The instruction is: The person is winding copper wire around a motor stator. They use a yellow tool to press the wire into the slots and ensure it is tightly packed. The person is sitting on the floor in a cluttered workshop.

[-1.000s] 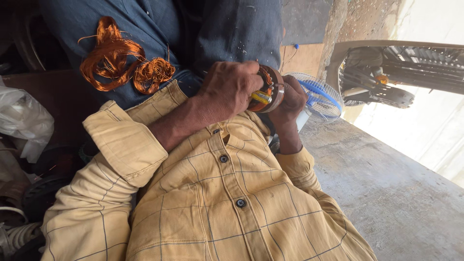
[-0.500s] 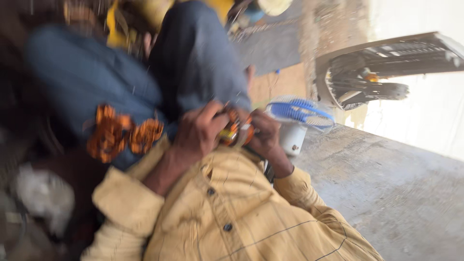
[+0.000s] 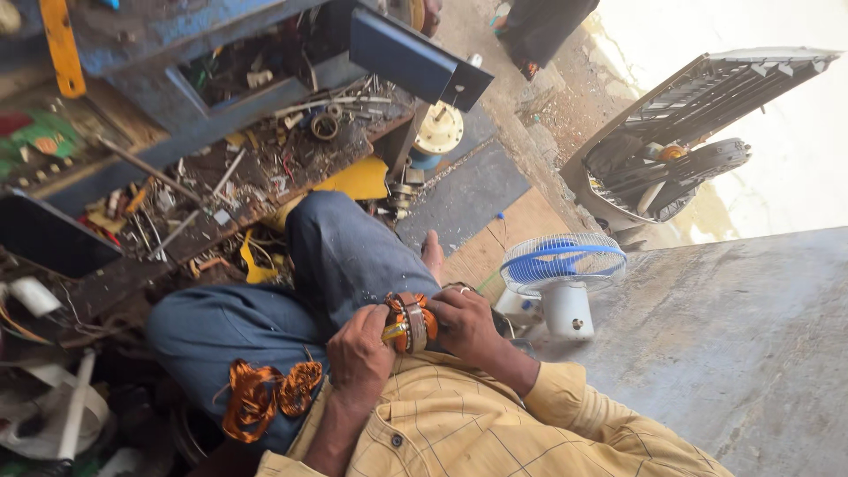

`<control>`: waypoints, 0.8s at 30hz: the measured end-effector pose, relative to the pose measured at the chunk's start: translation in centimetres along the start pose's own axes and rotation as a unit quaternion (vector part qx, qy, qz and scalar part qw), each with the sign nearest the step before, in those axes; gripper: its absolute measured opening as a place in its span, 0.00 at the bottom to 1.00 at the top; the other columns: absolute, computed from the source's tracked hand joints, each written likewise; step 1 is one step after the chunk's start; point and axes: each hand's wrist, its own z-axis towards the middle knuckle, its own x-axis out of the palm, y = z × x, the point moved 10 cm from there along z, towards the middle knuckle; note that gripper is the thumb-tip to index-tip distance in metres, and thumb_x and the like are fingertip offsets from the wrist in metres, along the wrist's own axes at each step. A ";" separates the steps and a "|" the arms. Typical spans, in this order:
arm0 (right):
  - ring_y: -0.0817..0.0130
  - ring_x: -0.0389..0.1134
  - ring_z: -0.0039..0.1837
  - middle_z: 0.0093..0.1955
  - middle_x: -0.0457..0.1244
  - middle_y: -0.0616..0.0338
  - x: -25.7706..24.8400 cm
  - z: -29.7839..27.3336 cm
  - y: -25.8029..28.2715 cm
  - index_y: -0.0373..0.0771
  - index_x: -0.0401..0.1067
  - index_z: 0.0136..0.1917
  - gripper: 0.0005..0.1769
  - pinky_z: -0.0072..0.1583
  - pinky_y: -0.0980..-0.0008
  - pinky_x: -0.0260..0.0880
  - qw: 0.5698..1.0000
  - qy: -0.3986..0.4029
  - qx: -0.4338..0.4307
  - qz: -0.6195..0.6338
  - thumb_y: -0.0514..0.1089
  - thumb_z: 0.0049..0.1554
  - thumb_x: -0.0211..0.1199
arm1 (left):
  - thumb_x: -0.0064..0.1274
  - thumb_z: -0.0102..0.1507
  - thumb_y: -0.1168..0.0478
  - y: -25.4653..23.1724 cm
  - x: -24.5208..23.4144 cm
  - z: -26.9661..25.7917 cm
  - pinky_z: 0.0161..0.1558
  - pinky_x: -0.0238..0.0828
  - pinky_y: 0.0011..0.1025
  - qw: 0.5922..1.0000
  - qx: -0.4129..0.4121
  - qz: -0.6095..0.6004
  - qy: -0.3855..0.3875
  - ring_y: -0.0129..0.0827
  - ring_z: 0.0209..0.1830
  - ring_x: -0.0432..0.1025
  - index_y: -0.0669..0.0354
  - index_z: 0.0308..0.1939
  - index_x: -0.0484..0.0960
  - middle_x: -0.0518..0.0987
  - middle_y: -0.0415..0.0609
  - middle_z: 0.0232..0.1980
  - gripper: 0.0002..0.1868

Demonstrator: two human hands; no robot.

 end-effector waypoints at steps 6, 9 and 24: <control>0.53 0.72 0.46 0.45 0.68 0.55 2.2 -0.3 -2.6 0.39 0.78 0.47 0.18 0.48 0.58 0.72 0.987 0.073 0.124 0.072 0.40 0.41 0.73 | 0.62 0.51 0.68 1.6 1.3 0.0 0.43 0.75 0.45 0.991 -0.112 -0.036 0.059 0.53 0.42 0.79 0.60 0.45 0.82 0.83 0.55 0.44 0.17; 0.51 0.72 0.46 0.44 0.68 0.54 2.4 -0.3 -2.6 0.39 0.79 0.47 0.17 0.48 0.57 0.72 0.987 0.081 0.120 0.063 0.39 0.41 0.72 | 0.63 0.52 0.68 2.0 1.3 0.2 0.45 0.75 0.45 0.987 -0.132 -0.066 0.067 0.52 0.42 0.79 0.61 0.44 0.83 0.83 0.55 0.43 0.16; 0.53 0.72 0.46 0.47 0.69 0.57 1.8 -0.2 -1.5 0.40 0.79 0.48 0.19 0.48 0.58 0.72 0.995 0.066 0.037 0.060 0.40 0.40 0.74 | 0.62 0.49 0.71 0.5 1.8 0.2 0.39 0.75 0.47 0.993 -0.066 -0.030 0.088 0.53 0.38 0.79 0.65 0.38 0.78 0.80 0.55 0.42 0.14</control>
